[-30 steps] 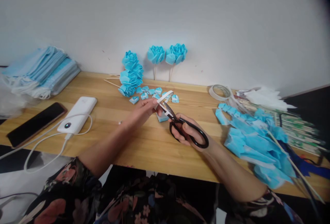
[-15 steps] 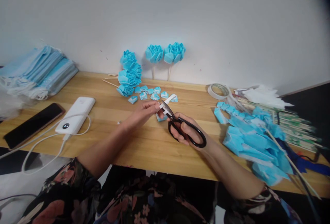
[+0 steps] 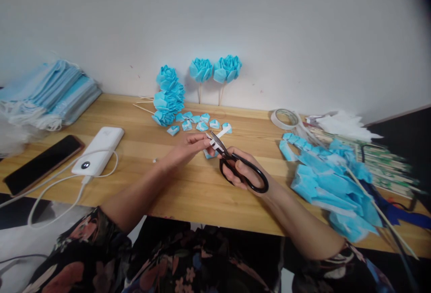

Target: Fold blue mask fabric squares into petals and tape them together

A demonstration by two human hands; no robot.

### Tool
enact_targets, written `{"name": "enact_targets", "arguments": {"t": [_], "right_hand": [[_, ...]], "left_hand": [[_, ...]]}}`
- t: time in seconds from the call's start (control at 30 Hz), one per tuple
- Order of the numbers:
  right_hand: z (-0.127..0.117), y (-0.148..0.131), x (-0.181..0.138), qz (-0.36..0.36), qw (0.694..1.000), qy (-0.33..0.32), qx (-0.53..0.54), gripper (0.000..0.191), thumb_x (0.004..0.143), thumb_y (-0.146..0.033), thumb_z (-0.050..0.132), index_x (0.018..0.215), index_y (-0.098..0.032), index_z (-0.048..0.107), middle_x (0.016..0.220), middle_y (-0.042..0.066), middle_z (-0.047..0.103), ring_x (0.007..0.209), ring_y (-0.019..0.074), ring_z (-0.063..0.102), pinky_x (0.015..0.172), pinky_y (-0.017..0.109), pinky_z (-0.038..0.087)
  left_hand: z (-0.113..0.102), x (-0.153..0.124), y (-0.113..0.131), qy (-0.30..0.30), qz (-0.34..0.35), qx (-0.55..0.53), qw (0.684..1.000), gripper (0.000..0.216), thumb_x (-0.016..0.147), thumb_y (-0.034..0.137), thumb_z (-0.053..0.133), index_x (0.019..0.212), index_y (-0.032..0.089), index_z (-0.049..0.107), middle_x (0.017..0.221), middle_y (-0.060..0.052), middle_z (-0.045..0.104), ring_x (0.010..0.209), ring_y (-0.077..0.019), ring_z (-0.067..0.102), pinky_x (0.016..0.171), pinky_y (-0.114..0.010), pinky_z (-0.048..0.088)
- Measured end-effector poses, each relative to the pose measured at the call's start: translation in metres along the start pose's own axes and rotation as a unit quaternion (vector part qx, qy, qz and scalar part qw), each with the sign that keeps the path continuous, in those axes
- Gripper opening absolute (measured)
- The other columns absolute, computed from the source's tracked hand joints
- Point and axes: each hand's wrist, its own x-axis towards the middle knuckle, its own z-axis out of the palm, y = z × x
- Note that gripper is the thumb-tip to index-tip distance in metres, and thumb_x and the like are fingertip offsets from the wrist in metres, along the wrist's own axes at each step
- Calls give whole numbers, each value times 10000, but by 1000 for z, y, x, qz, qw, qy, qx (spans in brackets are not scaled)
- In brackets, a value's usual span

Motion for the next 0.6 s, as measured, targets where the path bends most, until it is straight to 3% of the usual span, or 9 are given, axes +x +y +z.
{"name": "enact_targets", "arguments": {"t": [0.6], "right_hand": [[0,3,2,17,1000,15,-9,530,909,-650,636,1143,-184,542,610,-89,481,390,23,281,312,137,217]], "left_hand": [[-1,-1,4,-29,34,18,999,309,965,438,635,889,170,770,879,-78,728,876,-189,673,927,-361,505]]}}
